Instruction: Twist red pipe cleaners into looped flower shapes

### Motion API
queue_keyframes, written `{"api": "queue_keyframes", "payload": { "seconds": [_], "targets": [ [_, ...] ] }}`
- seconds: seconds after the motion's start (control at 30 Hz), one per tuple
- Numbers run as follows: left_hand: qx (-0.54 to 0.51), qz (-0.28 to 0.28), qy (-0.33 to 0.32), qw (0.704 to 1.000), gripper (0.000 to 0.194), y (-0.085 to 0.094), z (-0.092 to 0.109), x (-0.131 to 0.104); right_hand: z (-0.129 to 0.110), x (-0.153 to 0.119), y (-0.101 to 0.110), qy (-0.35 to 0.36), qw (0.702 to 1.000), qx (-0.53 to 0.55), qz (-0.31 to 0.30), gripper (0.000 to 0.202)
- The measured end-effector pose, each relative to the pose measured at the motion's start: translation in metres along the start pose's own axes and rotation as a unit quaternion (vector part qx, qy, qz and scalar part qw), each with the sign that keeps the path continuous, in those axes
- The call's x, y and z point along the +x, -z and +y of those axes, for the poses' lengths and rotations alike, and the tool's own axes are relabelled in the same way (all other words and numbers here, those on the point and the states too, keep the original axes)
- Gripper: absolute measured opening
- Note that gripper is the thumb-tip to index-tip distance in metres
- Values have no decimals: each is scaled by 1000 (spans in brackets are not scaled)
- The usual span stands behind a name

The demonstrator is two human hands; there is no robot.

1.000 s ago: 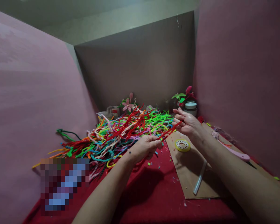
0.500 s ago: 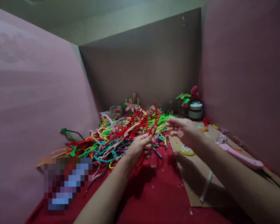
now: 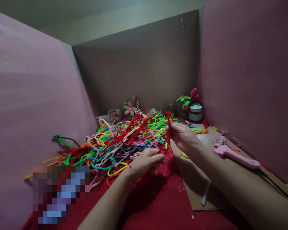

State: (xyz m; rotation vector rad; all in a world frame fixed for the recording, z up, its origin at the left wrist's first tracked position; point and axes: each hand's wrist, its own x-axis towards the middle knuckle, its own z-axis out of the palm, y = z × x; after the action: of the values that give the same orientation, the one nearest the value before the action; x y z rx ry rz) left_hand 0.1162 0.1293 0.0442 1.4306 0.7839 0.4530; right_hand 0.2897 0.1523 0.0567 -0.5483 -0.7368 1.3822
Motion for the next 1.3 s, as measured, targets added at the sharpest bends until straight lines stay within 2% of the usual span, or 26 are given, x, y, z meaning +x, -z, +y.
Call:
{"api": "queue_keyframes", "payload": {
  "seconds": [0.2,0.33,0.4,0.47,0.6,0.67,0.73,0.9,1.07,1.17,1.3],
  "targets": [
    [21,4,-2,1000,28,0,-2,-1,-8,0,0,1,1000,29,-7,7],
    [63,9,-22,998,27,2,-2,-1,-16,1,1,-19,999,47,16,15],
    [120,32,-43,991,26,4,0,-1,-21,3,2,-33,996,76,41,18],
    [213,77,-80,971,26,5,1,-1,-27,4,3,-54,988,121,77,20],
    [410,163,-146,885,23,7,-4,1,-39,9,9,-71,972,188,124,26],
    [463,180,-147,855,20,8,-7,1,-43,11,13,-61,970,195,131,28],
    [483,178,-145,845,19,8,-8,0,-46,12,16,-56,970,198,132,29],
    [461,149,-141,864,22,9,-4,-2,-48,12,22,-57,969,205,126,29],
    [412,169,-150,883,21,11,0,-3,-44,14,22,-31,969,213,122,28],
    [356,178,-138,907,23,12,3,-2,-36,15,16,-13,970,211,124,22],
    [261,183,-113,941,23,14,8,-1,-21,10,8,-40,987,140,67,12]
  ]
}}
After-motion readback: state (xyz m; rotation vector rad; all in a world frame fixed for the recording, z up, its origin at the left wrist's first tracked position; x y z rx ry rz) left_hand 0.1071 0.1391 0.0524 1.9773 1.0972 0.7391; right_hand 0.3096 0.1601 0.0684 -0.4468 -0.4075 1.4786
